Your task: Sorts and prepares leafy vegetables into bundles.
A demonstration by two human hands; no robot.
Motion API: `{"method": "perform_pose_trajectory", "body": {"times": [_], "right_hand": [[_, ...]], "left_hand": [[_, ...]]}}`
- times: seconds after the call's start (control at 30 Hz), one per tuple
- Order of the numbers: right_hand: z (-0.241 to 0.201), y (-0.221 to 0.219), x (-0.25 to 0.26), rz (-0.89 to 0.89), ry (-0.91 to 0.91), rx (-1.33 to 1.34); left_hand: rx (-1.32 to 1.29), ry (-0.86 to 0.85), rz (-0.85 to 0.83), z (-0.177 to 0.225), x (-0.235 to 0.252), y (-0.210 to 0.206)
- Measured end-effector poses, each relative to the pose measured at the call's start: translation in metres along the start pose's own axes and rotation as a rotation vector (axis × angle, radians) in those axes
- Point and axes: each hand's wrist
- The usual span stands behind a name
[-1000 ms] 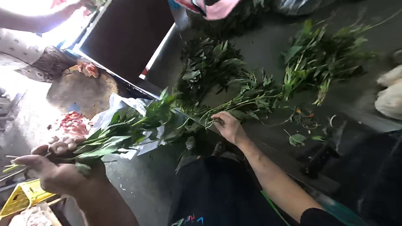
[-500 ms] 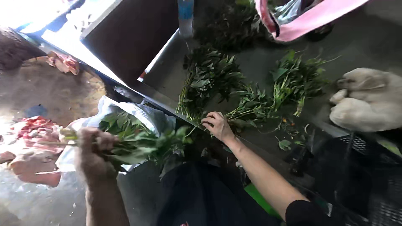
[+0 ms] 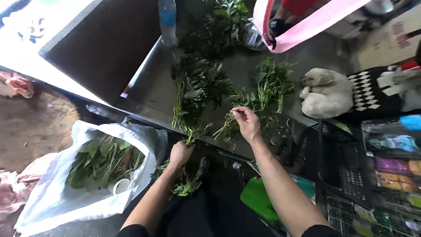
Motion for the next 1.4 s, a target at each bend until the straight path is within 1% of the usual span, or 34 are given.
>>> {"method": "perform_pose_trajectory", "body": {"times": [0.07,0.13,0.2,0.23,0.3,0.37,0.4,0.47,0.57,0.63,0.7,0.83,0.9,0.93,1.0,1.03,1.1,1.17,1.23,1.3,1.4], "right_hand": [[-0.006,0.018,0.003,0.146,0.056,0.024],[-0.012,0.041,0.012,0.336,0.105,0.064],[-0.018,0.067,0.023,0.511,0.160,0.109],[-0.022,0.079,0.027,0.579,0.185,0.128],[-0.026,0.094,0.030,0.626,0.203,0.135],[-0.027,0.094,0.024,0.579,0.176,0.064],[-0.027,0.089,0.019,0.524,0.154,-0.025],[-0.024,0.073,0.002,0.354,0.141,-0.207],[-0.007,0.035,-0.039,0.091,0.231,-0.307],[0.002,0.007,-0.071,-0.026,0.239,-0.299],[0.006,-0.020,-0.101,-0.086,0.209,-0.259],[-0.002,-0.063,-0.137,-0.093,0.134,-0.085],[-0.007,-0.069,-0.142,-0.177,0.069,-0.032],[-0.007,-0.067,-0.141,-0.268,0.015,-0.005],[-0.004,-0.055,-0.134,-0.480,-0.152,0.044],[0.000,-0.047,-0.132,-0.527,-0.249,0.058],[0.008,-0.034,-0.131,-0.489,-0.440,0.068],[0.012,-0.030,-0.128,-0.423,-0.627,0.133],[0.011,-0.040,-0.126,-0.379,-0.782,0.308],[0.006,-0.061,-0.123,-0.321,-0.870,0.527],[-0.006,-0.099,-0.113,-0.160,-0.977,0.712]], "left_hand": [[0.010,-0.050,0.012,0.005,-0.012,0.009],[0.003,-0.124,0.056,0.007,-0.027,0.023],[-0.055,-0.204,0.098,0.005,-0.039,0.035],[-0.106,-0.239,0.122,0.002,-0.043,0.040],[-0.245,-0.308,0.193,-0.003,-0.051,0.046],[-0.406,-0.374,0.272,-0.006,-0.059,0.046],[-0.472,-0.408,0.304,-0.007,-0.062,0.046],[-0.572,-0.465,0.357,-0.009,-0.068,0.046],[-0.625,-0.544,0.401,-0.017,-0.076,0.047],[-0.616,-0.579,0.397,-0.024,-0.075,0.046],[-0.591,-0.611,0.360,-0.033,-0.072,0.043],[-0.444,-0.644,0.286,-0.041,-0.072,0.041],[-0.400,-0.610,0.262,-0.039,-0.074,0.041],[-0.374,-0.585,0.263,-0.037,-0.074,0.042],[-0.305,-0.546,0.297,-0.029,-0.072,0.042],[-0.280,-0.552,0.308,-0.027,-0.069,0.041],[-0.246,-0.585,0.296,-0.025,-0.058,0.038],[-0.171,-0.538,0.234,-0.022,-0.052,0.037],[-0.057,-0.402,0.141,-0.012,-0.048,0.034],[0.041,-0.263,0.038,0.001,-0.041,0.025],[0.120,-0.105,-0.001,0.017,-0.029,0.002]]}}
Point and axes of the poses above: each hand's wrist, its own x-axis towards the middle knuckle, its own y-axis out of the back of the hand, z = x × y, and after that the axes turned 8 degrees about y, right-handed
